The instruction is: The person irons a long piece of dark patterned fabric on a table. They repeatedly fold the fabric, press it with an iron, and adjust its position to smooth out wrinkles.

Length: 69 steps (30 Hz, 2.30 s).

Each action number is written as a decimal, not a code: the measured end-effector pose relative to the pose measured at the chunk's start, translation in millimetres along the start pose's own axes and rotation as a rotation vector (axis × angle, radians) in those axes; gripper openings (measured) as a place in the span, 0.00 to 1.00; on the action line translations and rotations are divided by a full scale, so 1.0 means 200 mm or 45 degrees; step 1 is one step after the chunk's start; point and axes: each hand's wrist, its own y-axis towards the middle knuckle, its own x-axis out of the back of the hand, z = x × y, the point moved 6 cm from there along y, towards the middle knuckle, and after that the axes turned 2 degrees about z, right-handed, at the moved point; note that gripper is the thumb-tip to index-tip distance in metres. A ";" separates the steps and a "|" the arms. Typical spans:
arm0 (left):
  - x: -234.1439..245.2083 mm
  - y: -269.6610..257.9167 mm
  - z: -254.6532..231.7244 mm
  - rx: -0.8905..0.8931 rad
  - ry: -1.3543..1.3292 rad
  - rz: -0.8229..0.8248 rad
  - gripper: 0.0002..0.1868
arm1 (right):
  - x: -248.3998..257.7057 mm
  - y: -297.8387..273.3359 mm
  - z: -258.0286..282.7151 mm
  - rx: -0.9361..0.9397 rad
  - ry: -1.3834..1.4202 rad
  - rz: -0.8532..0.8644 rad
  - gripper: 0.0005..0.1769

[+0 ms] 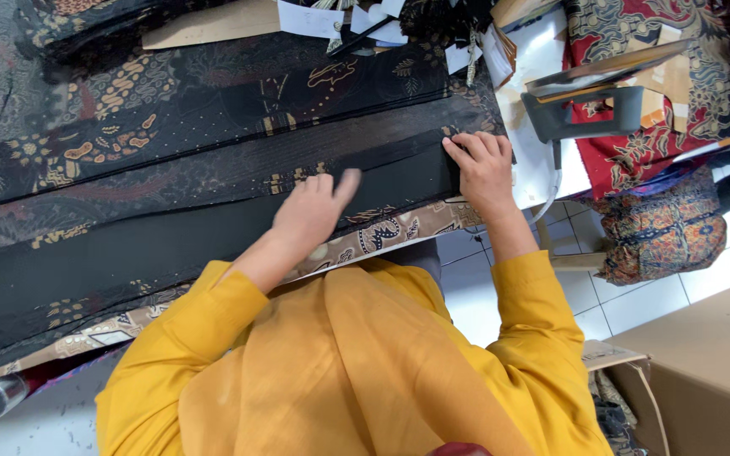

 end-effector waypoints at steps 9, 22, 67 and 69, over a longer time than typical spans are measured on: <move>-0.21 0.39 -0.24 0.091 0.096 0.096 0.20 | -0.04 -0.04 0.01 -0.153 0.027 0.014 0.23; -0.29 0.58 -0.31 0.224 0.218 0.720 0.55 | -0.06 -0.12 -0.06 -0.321 0.194 -0.136 0.23; 0.18 -0.23 0.40 0.079 -0.404 -0.345 0.13 | -0.16 0.52 0.26 0.170 0.052 0.345 0.31; 0.19 -0.26 0.41 -0.061 -0.248 -0.441 0.17 | -0.20 0.52 0.21 0.109 -0.014 0.505 0.32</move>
